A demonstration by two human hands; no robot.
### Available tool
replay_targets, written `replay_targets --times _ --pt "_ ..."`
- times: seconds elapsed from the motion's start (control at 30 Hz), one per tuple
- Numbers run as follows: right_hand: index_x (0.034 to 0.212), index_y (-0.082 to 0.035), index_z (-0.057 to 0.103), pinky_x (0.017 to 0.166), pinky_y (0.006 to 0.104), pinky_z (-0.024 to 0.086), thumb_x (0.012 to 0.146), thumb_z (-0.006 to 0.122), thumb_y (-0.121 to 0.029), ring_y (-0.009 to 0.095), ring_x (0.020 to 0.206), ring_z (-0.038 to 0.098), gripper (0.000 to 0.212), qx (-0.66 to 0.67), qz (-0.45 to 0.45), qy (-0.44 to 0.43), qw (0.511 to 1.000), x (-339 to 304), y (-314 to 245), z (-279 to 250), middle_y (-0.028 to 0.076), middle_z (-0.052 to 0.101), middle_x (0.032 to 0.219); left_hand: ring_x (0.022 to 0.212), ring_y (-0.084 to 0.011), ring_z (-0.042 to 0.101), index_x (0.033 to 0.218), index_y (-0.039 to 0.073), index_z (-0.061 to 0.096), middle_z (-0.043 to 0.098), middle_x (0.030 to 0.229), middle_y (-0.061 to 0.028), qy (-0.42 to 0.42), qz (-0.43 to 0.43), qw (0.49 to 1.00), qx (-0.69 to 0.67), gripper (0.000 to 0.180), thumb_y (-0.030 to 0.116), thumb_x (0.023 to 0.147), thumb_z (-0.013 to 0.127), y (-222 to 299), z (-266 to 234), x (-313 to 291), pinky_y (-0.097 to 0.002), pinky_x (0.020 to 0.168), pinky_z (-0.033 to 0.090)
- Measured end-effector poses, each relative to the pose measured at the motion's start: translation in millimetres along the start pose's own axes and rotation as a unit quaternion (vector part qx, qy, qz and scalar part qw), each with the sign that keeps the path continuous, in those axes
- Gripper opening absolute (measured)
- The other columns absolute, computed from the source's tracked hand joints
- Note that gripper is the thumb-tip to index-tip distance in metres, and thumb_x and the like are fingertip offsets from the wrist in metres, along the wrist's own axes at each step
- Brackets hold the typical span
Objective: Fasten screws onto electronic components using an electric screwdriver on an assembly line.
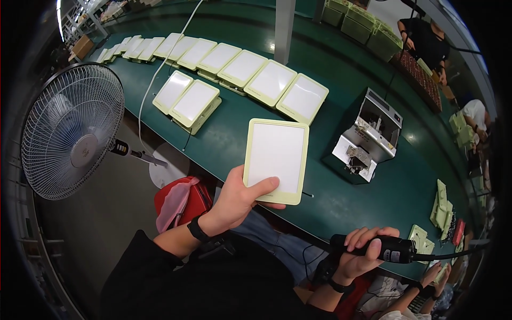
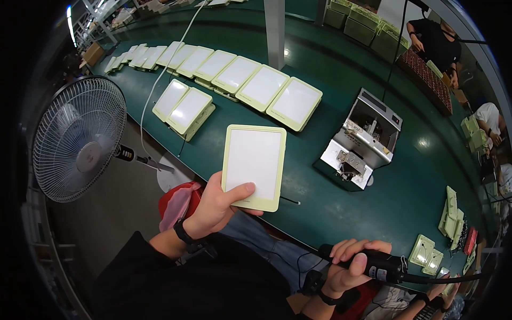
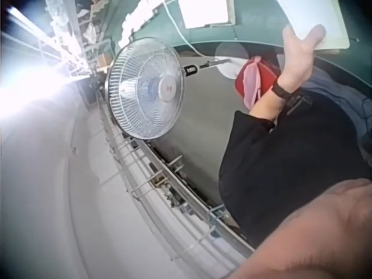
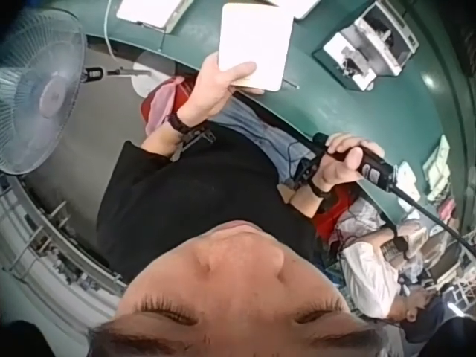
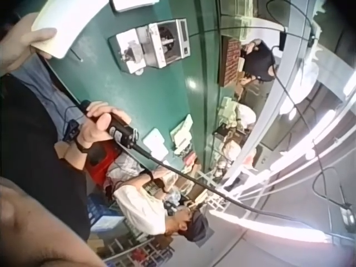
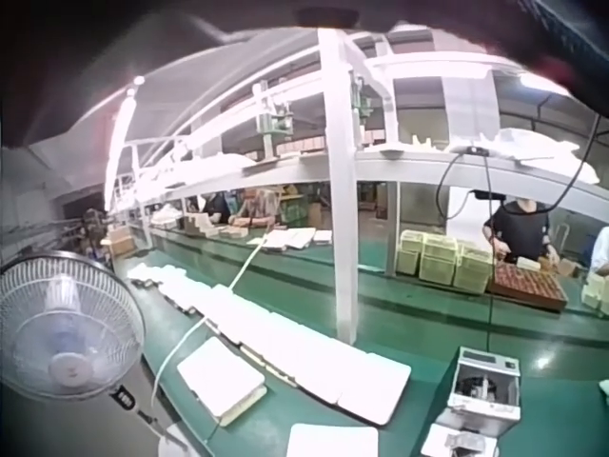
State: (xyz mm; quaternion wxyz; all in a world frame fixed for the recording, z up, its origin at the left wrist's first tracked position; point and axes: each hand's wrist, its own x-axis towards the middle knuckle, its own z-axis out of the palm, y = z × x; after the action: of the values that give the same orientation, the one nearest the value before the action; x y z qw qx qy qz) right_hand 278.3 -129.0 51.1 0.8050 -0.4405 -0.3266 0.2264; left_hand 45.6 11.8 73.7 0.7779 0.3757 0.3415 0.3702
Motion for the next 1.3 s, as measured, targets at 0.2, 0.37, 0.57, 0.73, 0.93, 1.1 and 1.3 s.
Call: replay_targets --times 0.2,0.37,0.57,0.73,0.93,1.1,1.3 --pt "0.113 -0.006 0.042 0.041 0.0283 0.042 0.094 0.069 -0.026 0.013 0.043 0.042 0.038 0.000 0.010 0.002 1.000 0 1 2 0.004 0.047 0.061 0.105 -0.0287 0.071 0.132 -0.012 0.051 0.070 0.114 -0.0197 0.018 -0.039 0.995 -0.090 0.040 0.016 0.105 0.055 -2 -15 6 -0.0440 0.080 0.064" --pt "0.111 -0.006 0.042 0.041 0.0285 0.042 0.094 0.070 -0.027 0.013 0.043 0.042 0.039 0.005 0.001 0.003 1.000 -3 -3 -2 0.004 0.047 0.061 0.113 -0.0362 0.066 0.134 -0.013 0.049 0.067 0.122 -0.0234 0.081 0.110 0.914 0.381 0.045 0.019 0.103 0.058 15 -59 23 -0.0482 0.096 0.056" --pt "0.110 -0.007 0.042 0.042 0.0286 0.042 0.094 0.069 -0.024 0.013 0.044 0.043 0.036 0.030 0.014 -0.005 0.999 -2 -6 1 0.004 0.046 0.061 0.125 -0.0390 0.053 0.139 -0.013 0.046 0.054 0.140 -0.0252 0.173 0.252 0.358 0.882 0.061 0.024 0.095 0.065 -9 -123 37 -0.0455 0.103 0.045" --pt "0.109 -0.006 0.041 0.043 0.0293 0.044 0.094 0.072 -0.024 0.014 0.045 0.045 0.040 0.041 0.021 -0.004 0.999 -4 -9 1 0.005 0.047 0.061 0.116 -0.0373 0.053 0.145 -0.011 0.041 0.051 0.140 -0.0257 0.214 0.179 0.406 0.870 0.076 0.033 0.091 0.071 -10 -117 46 -0.0443 0.093 0.045" --pt "0.110 -0.007 0.042 0.042 0.0279 0.040 0.095 0.071 -0.028 0.013 0.043 0.040 0.038 0.030 -0.015 0.012 0.999 -8 -14 -11 0.002 0.043 0.059 0.122 -0.0374 0.050 0.146 -0.010 0.041 0.049 0.143 -0.0246 0.303 0.184 0.401 0.845 0.087 0.046 0.088 0.073 -7 -122 57 -0.0480 0.097 0.042" --pt "0.111 -0.007 0.043 0.041 0.0275 0.039 0.095 0.072 -0.028 0.013 0.043 0.042 0.040 -0.008 -0.045 0.062 0.997 -9 -36 -17 0.002 0.044 0.059 0.138 -0.0455 0.038 0.152 0.002 0.042 0.038 0.153 -0.0277 0.285 0.228 0.414 0.834 0.096 0.059 0.081 0.075 8 -89 51 -0.0611 0.107 0.033" --pt "0.116 -0.008 0.054 0.050 0.0333 0.048 0.094 0.075 -0.022 0.020 0.052 0.050 0.034 0.046 -0.039 0.009 0.998 -8 -51 -24 0.011 0.057 0.069 0.149 -0.0576 0.019 0.159 0.019 0.037 0.021 0.164 -0.0311 0.273 0.154 0.448 0.838 0.102 0.072 0.078 0.070 25 -140 94 -0.0767 0.112 0.017"
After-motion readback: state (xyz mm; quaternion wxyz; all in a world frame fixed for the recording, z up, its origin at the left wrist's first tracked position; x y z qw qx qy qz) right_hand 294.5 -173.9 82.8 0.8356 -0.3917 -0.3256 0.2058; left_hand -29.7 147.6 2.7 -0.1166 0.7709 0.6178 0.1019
